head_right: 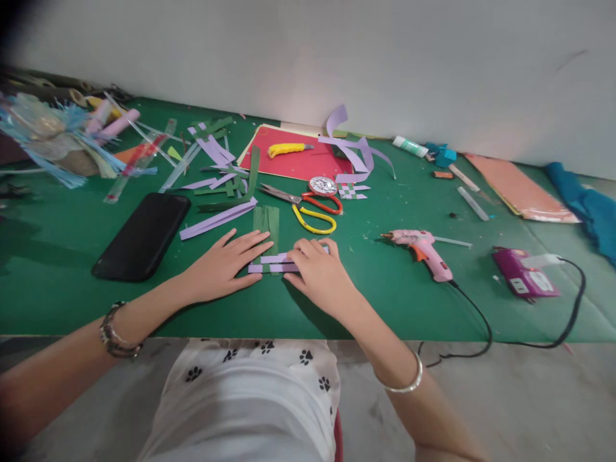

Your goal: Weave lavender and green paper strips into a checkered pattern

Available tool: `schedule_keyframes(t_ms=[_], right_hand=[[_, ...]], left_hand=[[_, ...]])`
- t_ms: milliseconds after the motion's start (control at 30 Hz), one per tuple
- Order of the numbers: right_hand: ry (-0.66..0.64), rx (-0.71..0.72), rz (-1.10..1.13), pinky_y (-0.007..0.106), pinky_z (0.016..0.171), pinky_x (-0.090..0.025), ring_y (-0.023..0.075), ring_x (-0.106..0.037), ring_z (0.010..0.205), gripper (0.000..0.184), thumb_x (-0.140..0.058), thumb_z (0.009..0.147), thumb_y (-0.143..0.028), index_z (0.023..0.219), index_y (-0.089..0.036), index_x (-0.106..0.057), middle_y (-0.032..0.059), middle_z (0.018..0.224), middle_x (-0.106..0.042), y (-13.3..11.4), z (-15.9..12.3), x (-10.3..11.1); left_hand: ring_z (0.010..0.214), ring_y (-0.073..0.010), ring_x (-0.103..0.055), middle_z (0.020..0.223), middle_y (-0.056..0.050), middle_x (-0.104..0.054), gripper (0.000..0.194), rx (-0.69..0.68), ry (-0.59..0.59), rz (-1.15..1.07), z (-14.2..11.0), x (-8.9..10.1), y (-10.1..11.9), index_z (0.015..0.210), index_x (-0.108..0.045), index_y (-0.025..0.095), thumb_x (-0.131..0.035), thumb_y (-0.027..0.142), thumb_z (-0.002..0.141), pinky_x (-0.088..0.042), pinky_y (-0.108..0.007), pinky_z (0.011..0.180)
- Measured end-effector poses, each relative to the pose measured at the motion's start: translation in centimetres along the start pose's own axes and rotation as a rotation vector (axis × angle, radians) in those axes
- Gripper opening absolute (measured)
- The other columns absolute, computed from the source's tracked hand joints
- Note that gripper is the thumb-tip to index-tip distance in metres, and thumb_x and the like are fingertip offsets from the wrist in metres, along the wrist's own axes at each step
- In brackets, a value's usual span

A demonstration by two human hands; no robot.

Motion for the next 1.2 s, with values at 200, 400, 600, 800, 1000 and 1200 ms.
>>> schedule_keyframes(t_ms=[200,400,600,800,1000,1200], right_hand=[[0.015,-0.152,-0.019,0.031,0.072,-0.028,0.0180,-0.056,0.076,0.008,-0.051,0.083,-0.023,0.085,-0.018,-0.057,0.0048,0.088,-0.062,0.1,-0.8,-0.8],[-0.009,-0.244,0.013,0.031,0.068,-0.025,0.0172,-0.056,0.069,0.011,-0.053,0.082,-0.028,0.081,-0.017,-0.055,0.0043,0.082,-0.063,0.3,-0.5,-1.2],[0.021,-0.279,-0.041,0.033,0.074,-0.025,0.0191,-0.056,0.080,0.012,-0.051,0.083,-0.026,0.076,-0.016,-0.056,0.0049,0.086,-0.061,-0.2,-1.0,-1.1],[0.022,-0.354,0.078,0.030,0.066,-0.021,0.0136,-0.052,0.062,0.025,-0.046,0.086,-0.034,0.069,-0.018,-0.054,0.0008,0.074,-0.060,0.5,-1.0,-1.2],[-0.052,-0.383,0.172,0.030,0.066,-0.017,0.0105,-0.049,0.056,0.028,-0.043,0.086,-0.026,0.062,-0.018,-0.054,-0.0014,0.066,-0.062,1.3,-0.1,-1.4],[-0.116,-0.353,0.226,0.030,0.067,-0.015,0.0115,-0.051,0.061,0.021,-0.051,0.083,-0.025,0.063,-0.017,-0.055,-0.0014,0.068,-0.063,1.7,0.3,-1.3]], left_hand=[[0.133,-0.0240,-0.024,0.145,-0.005,-0.029,0.047,-0.003,-0.023,-0.002,0.2,0.0,0.2,0.135,-0.035,0.027,-0.034,0.043,0.091,-0.016,-0.050,0.107],[0.133,-0.0249,-0.025,0.144,-0.006,-0.030,0.047,-0.006,-0.020,-0.005,0.2,0.1,0.3,0.134,-0.037,0.025,-0.037,0.042,0.091,-0.016,-0.051,0.107],[0.133,-0.0245,-0.024,0.145,-0.006,-0.028,0.047,-0.010,-0.020,0.022,0.1,-0.2,0.2,0.135,-0.036,0.025,-0.036,0.043,0.091,-0.016,-0.051,0.107],[0.133,-0.0237,-0.023,0.145,-0.006,-0.028,0.049,-0.005,-0.010,0.029,0.1,-0.1,0.2,0.137,-0.032,0.025,-0.034,0.043,0.091,-0.015,-0.049,0.108],[0.133,-0.0236,-0.024,0.146,-0.003,-0.026,0.045,-0.017,-0.026,0.005,0.1,-0.2,0.2,0.135,-0.035,0.029,-0.034,0.041,0.091,-0.015,-0.049,0.108],[0.134,-0.0237,-0.022,0.146,-0.004,-0.026,0.047,-0.013,-0.026,0.000,0.2,-0.3,0.0,0.136,-0.033,0.028,-0.034,0.042,0.092,-0.014,-0.050,0.107]])
Point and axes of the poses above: each hand's wrist, its own z-axis towards the middle knuckle, its own x-axis out of the back of the hand, y = z × x, the point moved 8 cm from there along z, towards the middle knuckle
